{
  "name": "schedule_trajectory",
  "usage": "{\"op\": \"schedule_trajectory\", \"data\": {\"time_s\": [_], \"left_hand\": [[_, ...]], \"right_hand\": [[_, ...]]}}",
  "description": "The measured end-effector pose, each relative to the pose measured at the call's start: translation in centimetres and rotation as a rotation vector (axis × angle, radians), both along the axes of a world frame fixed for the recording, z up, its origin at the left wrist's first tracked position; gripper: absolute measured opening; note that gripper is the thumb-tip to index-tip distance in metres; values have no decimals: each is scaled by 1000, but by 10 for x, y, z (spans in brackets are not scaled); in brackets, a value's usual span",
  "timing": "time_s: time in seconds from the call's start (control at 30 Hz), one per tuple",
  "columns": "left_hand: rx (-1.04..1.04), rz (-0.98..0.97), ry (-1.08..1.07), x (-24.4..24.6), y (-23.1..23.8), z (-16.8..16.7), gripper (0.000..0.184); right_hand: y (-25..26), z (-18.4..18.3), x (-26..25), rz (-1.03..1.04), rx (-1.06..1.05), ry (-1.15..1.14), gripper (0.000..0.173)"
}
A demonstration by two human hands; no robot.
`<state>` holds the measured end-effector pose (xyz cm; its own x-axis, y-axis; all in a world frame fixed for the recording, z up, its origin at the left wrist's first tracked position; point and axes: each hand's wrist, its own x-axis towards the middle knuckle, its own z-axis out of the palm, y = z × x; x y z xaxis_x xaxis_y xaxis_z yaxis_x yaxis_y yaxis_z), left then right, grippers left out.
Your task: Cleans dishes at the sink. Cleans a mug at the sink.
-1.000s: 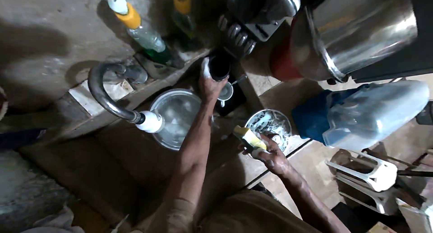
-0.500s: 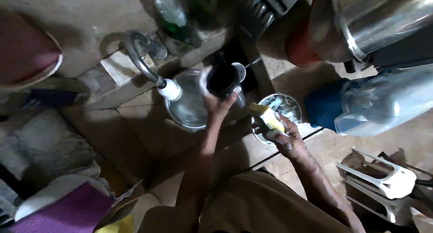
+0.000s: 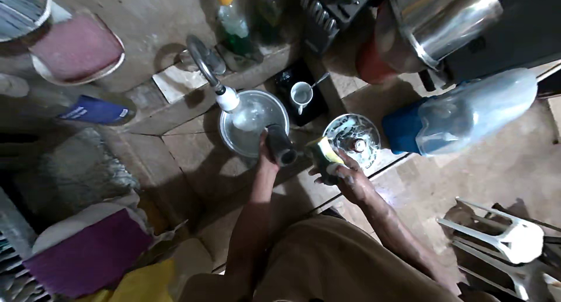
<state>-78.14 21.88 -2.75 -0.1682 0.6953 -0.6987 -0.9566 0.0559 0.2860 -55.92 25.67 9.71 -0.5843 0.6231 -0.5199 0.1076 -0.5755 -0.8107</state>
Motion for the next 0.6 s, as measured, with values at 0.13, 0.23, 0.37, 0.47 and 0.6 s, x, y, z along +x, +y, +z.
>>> {"op": "schedule_trajectory", "data": {"time_s": [0.13,0.23,0.37,0.47,0.6], "left_hand": [[66,-74,52,-5,-11,-18,53],[-144,-266,300,-3,-22,9,49],[-130,-521,835,-2,-33,32,90],[-154,-787,1335,-15,-32,37,102],[-65,-1020,1632,-30,-25,49,100]], "right_hand": [[2,-7,-4,13,125,-232,45],[23,-18,-10,144,538,-457,43],[69,-21,-37,363,1012,-527,51],[91,-9,-60,703,1230,-520,35],[95,6,-80,913,1183,-324,30]]}}
